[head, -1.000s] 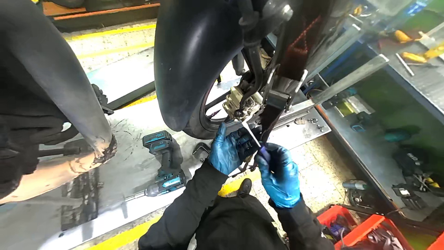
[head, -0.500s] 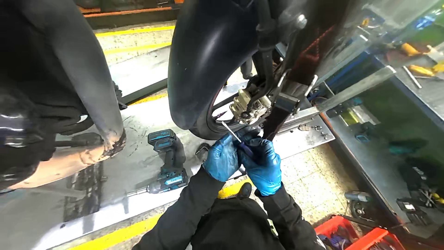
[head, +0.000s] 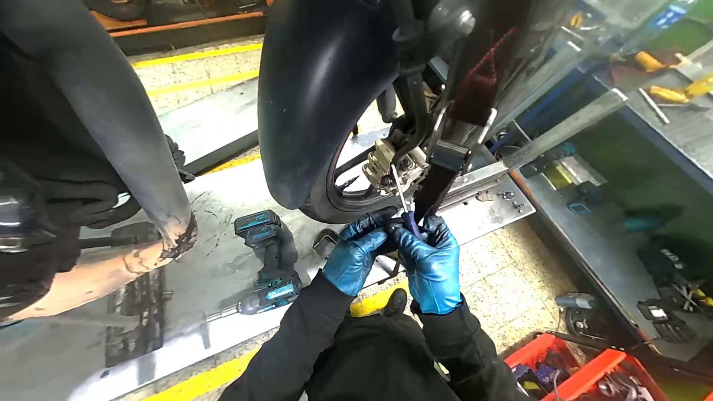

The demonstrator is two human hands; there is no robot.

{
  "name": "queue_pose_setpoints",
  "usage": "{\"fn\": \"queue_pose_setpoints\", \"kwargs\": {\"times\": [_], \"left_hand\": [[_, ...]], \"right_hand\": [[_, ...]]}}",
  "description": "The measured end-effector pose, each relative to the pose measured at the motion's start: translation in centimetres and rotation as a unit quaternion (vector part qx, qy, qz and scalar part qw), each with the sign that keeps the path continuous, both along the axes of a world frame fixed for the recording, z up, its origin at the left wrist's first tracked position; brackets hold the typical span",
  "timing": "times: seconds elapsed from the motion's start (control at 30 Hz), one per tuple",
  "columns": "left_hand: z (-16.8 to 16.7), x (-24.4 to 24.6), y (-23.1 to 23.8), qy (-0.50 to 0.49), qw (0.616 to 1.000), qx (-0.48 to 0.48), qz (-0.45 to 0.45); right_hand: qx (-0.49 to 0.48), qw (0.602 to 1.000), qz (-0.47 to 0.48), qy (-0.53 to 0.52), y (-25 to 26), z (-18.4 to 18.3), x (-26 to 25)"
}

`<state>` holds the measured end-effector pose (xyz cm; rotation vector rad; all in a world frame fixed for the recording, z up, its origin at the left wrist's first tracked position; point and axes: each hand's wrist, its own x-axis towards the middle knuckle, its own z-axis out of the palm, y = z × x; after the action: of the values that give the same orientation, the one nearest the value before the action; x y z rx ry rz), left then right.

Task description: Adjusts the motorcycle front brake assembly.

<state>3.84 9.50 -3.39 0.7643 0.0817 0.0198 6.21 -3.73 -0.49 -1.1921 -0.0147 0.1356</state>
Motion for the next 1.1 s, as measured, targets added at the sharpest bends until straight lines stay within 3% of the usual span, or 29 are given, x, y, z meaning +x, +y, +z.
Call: {"fn": "queue_pose_setpoints", "kwargs": {"times": [0.07, 0.13, 0.27, 0.43, 0.5, 0.57, 0.6, 0.67, 0.77, 0.97, 1.1], "left_hand": [[0.2, 0.0, 0.2, 0.013, 1.0, 0.013, 0.004], [0.4, 0.0, 0.4, 0.038, 0.999, 0.024, 0.017], [0.4, 0.8, -0.2, 0.049, 0.998, 0.022, 0.015], [1.4, 2.9, -0.7, 0.1, 0.993, -0.058, 0.002], [1.5, 3.4, -0.9, 0.11, 0.994, -0.012, 0.017], [1.4, 3.5, -0.6, 0.07, 0.98, 0.166, 0.08], [1.5, 3.2, -0.2, 0.022, 0.946, 0.299, 0.126], [1.2, 3.2, 0.9, -0.076, 0.836, 0.488, 0.24], [0.4, 4.7, 2.0, -0.137, 0.716, 0.596, 0.337], [-0.3, 8.2, 2.8, -0.244, 0.695, 0.574, 0.359], [-0.2, 8.1, 3.2, -0.244, 0.723, 0.556, 0.33]], "right_hand": [[-0.043, 0.996, -0.043, -0.063, 0.5, -0.5, -0.3], [-0.092, 0.971, -0.092, -0.202, 0.8, -1.5, -0.1], [-0.19, 0.845, -0.174, -0.468, 0.0, -3.1, 2.1], [-0.345, 0.731, -0.298, -0.508, 1.4, -3.1, 5.1], [-0.369, 0.704, -0.331, -0.509, 1.7, -3.3, 6.0], [-0.377, 0.696, -0.347, -0.502, 2.0, -3.7, 6.8], [-0.373, 0.703, -0.349, -0.495, 2.3, -3.7, 7.0], [-0.358, 0.713, -0.359, -0.485, 2.9, -3.7, 7.3], [-0.339, 0.719, -0.37, -0.482, 3.3, -4.2, 7.6], [-0.356, 0.699, -0.382, -0.488, 3.5, -4.6, 7.6], [-0.407, 0.691, -0.366, -0.472, 3.5, -4.1, 6.5]]}}
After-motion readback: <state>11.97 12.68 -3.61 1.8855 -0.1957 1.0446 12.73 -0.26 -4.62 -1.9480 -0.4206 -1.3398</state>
